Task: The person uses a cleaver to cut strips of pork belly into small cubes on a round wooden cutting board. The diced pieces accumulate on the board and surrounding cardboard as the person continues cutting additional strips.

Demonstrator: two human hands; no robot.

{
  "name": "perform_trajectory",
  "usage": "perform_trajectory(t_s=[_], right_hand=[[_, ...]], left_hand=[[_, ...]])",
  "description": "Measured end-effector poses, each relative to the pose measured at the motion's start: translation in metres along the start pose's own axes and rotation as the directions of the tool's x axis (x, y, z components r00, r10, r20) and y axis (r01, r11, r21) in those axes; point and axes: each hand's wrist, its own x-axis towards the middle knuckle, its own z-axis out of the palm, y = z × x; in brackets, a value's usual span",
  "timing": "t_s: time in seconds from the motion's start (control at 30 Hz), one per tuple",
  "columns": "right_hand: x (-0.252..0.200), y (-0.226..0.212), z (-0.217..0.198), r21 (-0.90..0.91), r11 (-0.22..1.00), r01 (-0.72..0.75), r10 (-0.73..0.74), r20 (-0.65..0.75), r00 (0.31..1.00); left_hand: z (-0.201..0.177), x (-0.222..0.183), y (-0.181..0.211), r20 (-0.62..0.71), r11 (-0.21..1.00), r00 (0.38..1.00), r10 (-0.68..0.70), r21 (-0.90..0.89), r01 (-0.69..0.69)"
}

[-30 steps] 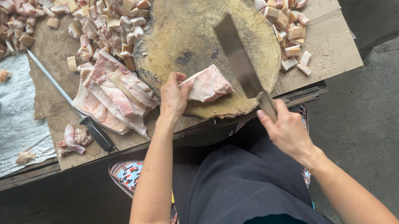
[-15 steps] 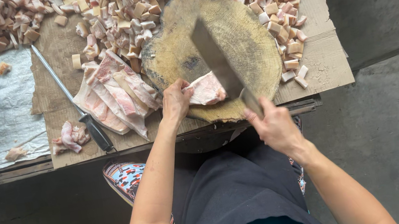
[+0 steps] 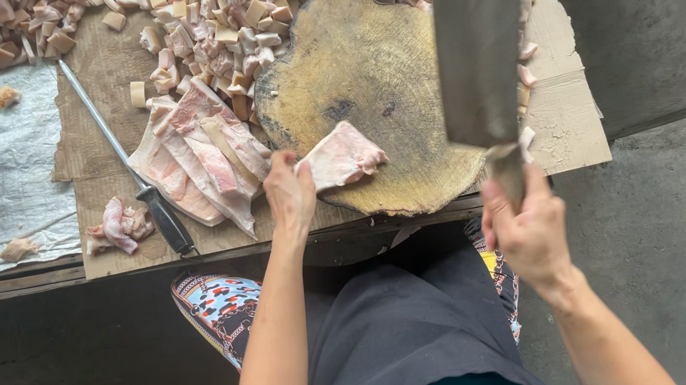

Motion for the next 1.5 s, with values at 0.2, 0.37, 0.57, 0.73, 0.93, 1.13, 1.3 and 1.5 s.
perform_trajectory(t_s=[0.2,0.37,0.57,0.73,0.93,1.13,1.3,1.5], right_hand=[[-0.011,0.051,0.038,-0.153,0.914,-0.375,0.399,0.183,0.898],[0.006,0.036,0.042,-0.177,0.944,-0.278,0.308,0.177,0.935],[0.021,0.0,0.012,0.003,0.945,0.328,-0.328,0.034,0.944],[0.031,0.016,0.044,-0.135,0.758,0.638,-0.652,-0.105,0.751],[0.035,0.066,0.105,-0.439,0.896,0.073,0.063,0.288,0.955],[0.061,0.077,0.109,-0.464,0.885,0.051,0.106,0.306,0.946],[0.138,0.053,0.146,-0.419,0.904,0.081,0.073,0.338,0.938],[0.112,0.017,0.09,-0.201,0.963,-0.177,0.24,0.355,0.903]], left_hand=[[0.021,-0.04,0.027,0.441,0.763,0.839,-0.32,-0.405,0.504],[0.04,-0.041,0.055,0.438,0.858,0.862,-0.255,-0.31,0.411],[-0.011,-0.039,0.062,0.417,0.941,0.861,-0.292,-0.035,0.336],[-0.045,-0.018,0.044,0.199,0.983,0.968,-0.156,-0.061,0.171],[0.001,0.013,0.02,0.212,0.987,0.975,0.061,0.135,-0.091],[0.044,0.046,0.028,0.331,0.922,0.944,0.017,0.36,-0.143],[0.039,0.036,0.035,0.416,0.934,0.909,-0.023,0.333,-0.129],[0.011,0.009,0.026,0.372,0.999,0.927,0.045,-0.032,-0.036]])
